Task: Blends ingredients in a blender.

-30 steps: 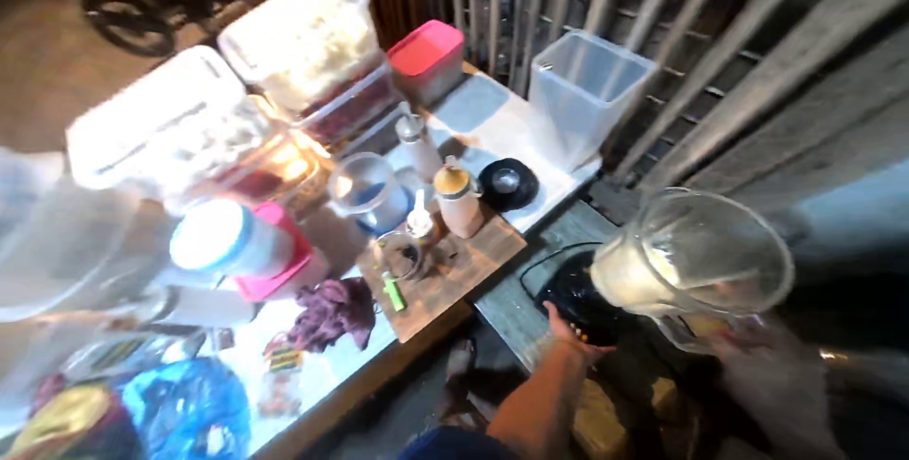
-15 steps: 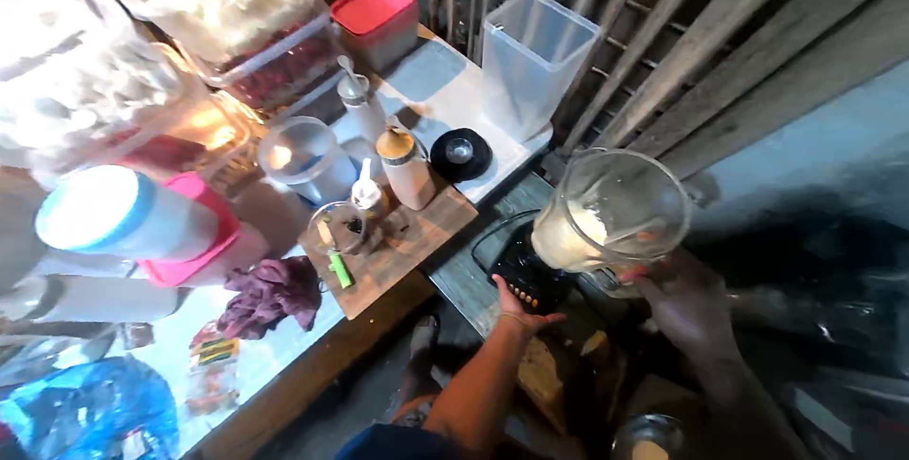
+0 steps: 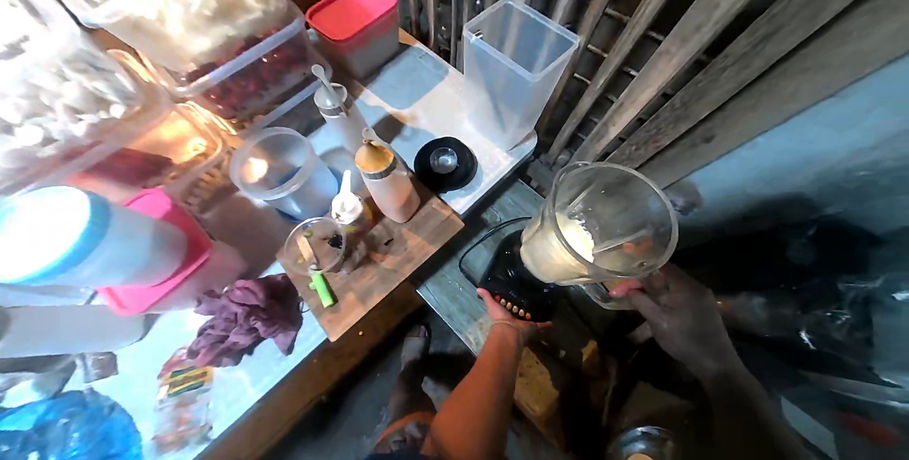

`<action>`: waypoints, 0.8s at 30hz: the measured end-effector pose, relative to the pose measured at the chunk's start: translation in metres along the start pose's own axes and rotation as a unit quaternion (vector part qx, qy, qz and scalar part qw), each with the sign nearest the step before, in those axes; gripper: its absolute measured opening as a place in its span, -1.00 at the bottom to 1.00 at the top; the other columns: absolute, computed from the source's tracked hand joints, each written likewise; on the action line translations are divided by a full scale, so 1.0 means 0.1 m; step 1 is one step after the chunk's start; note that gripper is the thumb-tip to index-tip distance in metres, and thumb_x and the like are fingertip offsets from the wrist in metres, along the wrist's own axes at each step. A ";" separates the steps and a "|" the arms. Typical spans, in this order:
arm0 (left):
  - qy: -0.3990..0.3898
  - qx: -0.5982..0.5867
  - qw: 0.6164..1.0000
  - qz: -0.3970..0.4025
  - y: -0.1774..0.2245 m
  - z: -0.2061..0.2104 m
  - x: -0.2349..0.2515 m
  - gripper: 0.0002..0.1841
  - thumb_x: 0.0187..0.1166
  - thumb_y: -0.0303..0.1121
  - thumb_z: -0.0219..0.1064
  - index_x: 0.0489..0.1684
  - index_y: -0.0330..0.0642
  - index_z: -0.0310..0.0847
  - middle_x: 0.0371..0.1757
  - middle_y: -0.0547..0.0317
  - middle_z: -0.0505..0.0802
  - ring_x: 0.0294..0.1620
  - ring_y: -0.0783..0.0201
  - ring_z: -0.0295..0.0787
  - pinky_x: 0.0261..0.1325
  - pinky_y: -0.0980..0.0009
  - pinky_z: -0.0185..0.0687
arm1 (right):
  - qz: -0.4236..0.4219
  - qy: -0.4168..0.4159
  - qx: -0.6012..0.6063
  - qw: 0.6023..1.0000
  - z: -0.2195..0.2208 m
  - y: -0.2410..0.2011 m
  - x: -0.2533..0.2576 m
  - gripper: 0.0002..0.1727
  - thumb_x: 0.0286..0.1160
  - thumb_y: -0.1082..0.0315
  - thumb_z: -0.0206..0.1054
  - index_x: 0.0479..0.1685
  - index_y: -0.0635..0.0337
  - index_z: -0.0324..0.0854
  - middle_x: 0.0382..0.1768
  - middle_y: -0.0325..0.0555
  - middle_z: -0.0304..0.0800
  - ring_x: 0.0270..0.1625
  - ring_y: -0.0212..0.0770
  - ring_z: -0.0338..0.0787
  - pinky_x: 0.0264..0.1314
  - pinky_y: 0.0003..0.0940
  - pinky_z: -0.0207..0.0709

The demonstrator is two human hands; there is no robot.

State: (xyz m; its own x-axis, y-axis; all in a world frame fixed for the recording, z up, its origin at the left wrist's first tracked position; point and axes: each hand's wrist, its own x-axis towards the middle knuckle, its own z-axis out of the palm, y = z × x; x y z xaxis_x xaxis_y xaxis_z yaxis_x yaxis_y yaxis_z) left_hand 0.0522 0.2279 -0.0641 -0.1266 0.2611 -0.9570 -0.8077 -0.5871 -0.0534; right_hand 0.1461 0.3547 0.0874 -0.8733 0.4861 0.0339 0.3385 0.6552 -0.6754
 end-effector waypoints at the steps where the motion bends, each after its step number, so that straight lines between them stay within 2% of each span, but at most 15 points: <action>1: 0.002 -0.005 1.000 0.002 0.00 0.01 0.01 0.13 0.31 0.74 -0.47 0.72 0.05 0.13 0.62 -0.17 0.38 0.58 -0.19 0.29 0.35 -0.56 0.18 | -0.003 -0.004 -0.007 1.000 -0.01 0.02 0.02 -0.71 0.39 0.50 0.36 0.06 0.47 0.61 -0.29 0.08 0.83 -0.22 -0.08 0.84 -0.07 -0.01 0.71; 4: 0.015 0.007 1.000 0.017 0.03 0.02 0.05 0.09 0.35 0.71 -0.48 0.55 -0.02 0.28 0.41 -0.12 0.50 0.40 -0.10 0.41 0.26 -0.47 0.28 | 0.004 -0.033 -0.021 0.999 -0.14 0.07 0.13 -0.74 0.48 0.56 0.39 0.07 0.55 0.62 -0.18 0.28 0.81 -0.13 0.08 0.82 0.02 0.13 0.67; 6: -0.004 0.042 0.999 0.013 0.10 -0.01 0.03 0.12 0.38 0.69 -0.52 0.76 0.02 0.13 0.68 -0.14 0.37 0.63 -0.12 0.29 0.44 -0.48 0.19 | 0.006 -0.054 -0.025 0.998 -0.22 0.11 0.26 -0.71 0.47 0.58 0.38 0.14 0.52 0.63 -0.09 0.27 0.80 -0.06 0.04 0.81 0.10 0.09 0.67; 7: -0.005 0.056 0.998 0.006 0.12 -0.02 0.01 0.12 0.39 0.69 -0.52 0.81 0.04 0.06 0.73 -0.15 0.31 0.68 -0.13 0.23 0.49 -0.48 0.14 | 0.021 -0.068 -0.021 0.997 -0.26 0.10 0.33 -0.71 0.48 0.62 0.39 0.15 0.52 0.63 -0.06 0.29 0.80 -0.03 0.07 0.81 0.13 0.11 0.65; 8: 0.005 0.063 0.998 0.000 0.14 -0.02 0.00 0.10 0.40 0.68 -0.50 0.78 0.04 0.09 0.69 -0.14 0.34 0.64 -0.13 0.25 0.48 -0.47 0.15 | 0.027 -0.076 -0.014 0.997 -0.29 0.11 0.39 -0.70 0.47 0.65 0.39 0.17 0.52 0.63 -0.04 0.29 0.79 -0.02 0.06 0.79 0.13 0.10 0.64; 10: 0.020 0.077 0.997 -0.008 0.16 -0.04 -0.04 0.04 0.47 0.63 -0.42 0.77 0.02 0.09 0.66 -0.14 0.36 0.63 -0.12 0.25 0.47 -0.42 0.19 | 0.042 -0.074 0.010 0.996 -0.30 0.11 0.45 -0.63 0.44 0.66 0.42 0.25 0.46 0.61 -0.02 0.20 0.79 -0.04 -0.06 0.78 0.09 -0.02 0.66; 12: 0.010 0.146 0.989 -0.009 0.18 -0.13 -0.13 -0.05 0.62 0.51 -0.40 0.85 -0.01 -0.06 0.81 -0.19 0.18 0.77 -0.21 0.11 0.55 -0.40 0.18 | 0.071 -0.030 0.063 0.995 -0.24 0.10 0.43 -0.64 0.37 0.68 0.45 0.17 0.47 0.64 -0.07 0.12 0.79 -0.11 -0.19 0.75 0.03 -0.15 0.66; 14: -0.006 0.263 0.965 0.000 0.27 -0.34 -0.21 -0.17 0.78 0.32 -0.28 0.86 -0.13 -0.11 0.82 -0.32 0.13 0.77 -0.32 0.12 0.57 -0.37 0.25 | 0.093 0.030 0.191 0.977 -0.08 0.20 0.36 -0.66 0.30 0.71 0.33 0.09 0.40 0.59 -0.22 -0.19 0.71 -0.26 -0.46 0.69 -0.11 -0.47 0.66; 15: -0.015 0.323 0.946 0.008 0.35 -0.47 -0.32 -0.24 0.84 0.20 -0.21 0.84 -0.20 -0.07 0.78 -0.38 0.18 0.71 -0.35 0.22 0.55 -0.29 0.35 | 0.091 0.065 0.275 0.955 0.03 0.25 0.35 -0.65 0.19 0.71 0.24 -0.04 0.20 0.57 -0.35 -0.42 0.74 -0.40 -0.57 0.71 -0.27 -0.60 0.71; 16: -0.021 0.371 0.928 0.021 0.45 -0.61 -0.43 -0.30 0.86 0.10 -0.12 0.81 -0.23 0.01 0.73 -0.41 0.29 0.62 -0.34 0.36 0.50 -0.19 0.44 | 0.084 0.091 0.347 0.930 0.12 0.25 0.36 -0.61 0.12 0.74 0.15 -0.16 0.07 0.57 -0.45 -0.54 0.76 -0.52 -0.60 0.70 -0.39 -0.64 0.69; 18: -0.036 0.399 0.915 0.042 0.69 -0.93 -0.64 -0.43 0.86 -0.05 -0.02 0.69 -0.24 0.22 0.48 -0.29 0.57 0.31 -0.12 0.64 0.32 0.03 0.57 | 0.073 0.104 0.402 0.907 0.17 0.08 0.40 -0.61 0.15 0.76 0.13 -0.33 -0.02 0.57 -0.57 -0.59 0.74 -0.61 -0.62 0.65 -0.50 -0.66 0.62; 19: -0.037 0.383 0.921 0.060 0.81 -1.06 -0.73 -0.51 0.85 -0.09 0.01 0.58 -0.23 0.33 0.27 -0.17 0.69 0.09 0.03 0.72 0.14 0.14 0.65 | 0.057 0.099 0.386 0.915 0.13 -0.07 0.47 -0.65 0.16 0.72 0.20 -0.48 -0.05 0.61 -0.64 -0.58 0.72 -0.65 -0.62 0.61 -0.54 -0.67 0.57; 21: -0.044 0.315 0.944 0.084 1.03 -1.31 -0.92 -0.58 0.85 -0.15 -0.02 0.50 -0.22 0.36 0.11 -0.05 0.74 -0.06 0.15 0.75 -0.01 0.23 0.68 | 0.015 0.043 0.267 0.963 -0.10 -0.40 0.58 -0.77 0.29 0.56 0.36 -0.54 -0.02 0.54 -0.67 -0.54 0.58 -0.64 -0.61 0.52 -0.54 -0.65 0.48; 23: -0.041 0.245 0.963 0.108 1.22 -1.58 -1.14 -0.58 0.87 -0.16 -0.07 0.52 -0.21 0.32 0.12 -0.03 0.76 -0.07 0.20 0.77 -0.02 0.30 0.68 | -0.068 -0.041 0.161 0.984 -0.39 -0.64 0.66 -0.88 0.49 0.37 0.39 -0.40 0.09 0.63 -0.61 -0.50 0.63 -0.61 -0.65 0.55 -0.55 -0.68 0.49; 24: -0.036 0.213 0.969 0.122 1.31 -1.70 -1.26 -0.58 0.87 -0.16 -0.08 0.53 -0.21 0.32 0.10 -0.01 0.77 -0.07 0.21 0.78 -0.02 0.31 0.68 | -0.108 -0.105 0.126 0.980 -0.56 -0.74 0.71 -0.84 0.64 0.37 0.29 -0.29 0.25 0.61 -0.56 -0.39 0.62 -0.57 -0.60 0.55 -0.52 -0.64 0.45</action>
State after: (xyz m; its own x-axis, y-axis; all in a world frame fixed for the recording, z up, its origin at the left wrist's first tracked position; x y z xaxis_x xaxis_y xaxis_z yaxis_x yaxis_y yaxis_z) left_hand 0.0606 -0.0119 0.0006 -0.3705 0.2170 -0.9031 -0.9113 -0.2729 0.3083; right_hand 0.0789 0.3732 0.1809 -0.9771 0.2037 0.0622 0.0626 0.5536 -0.8305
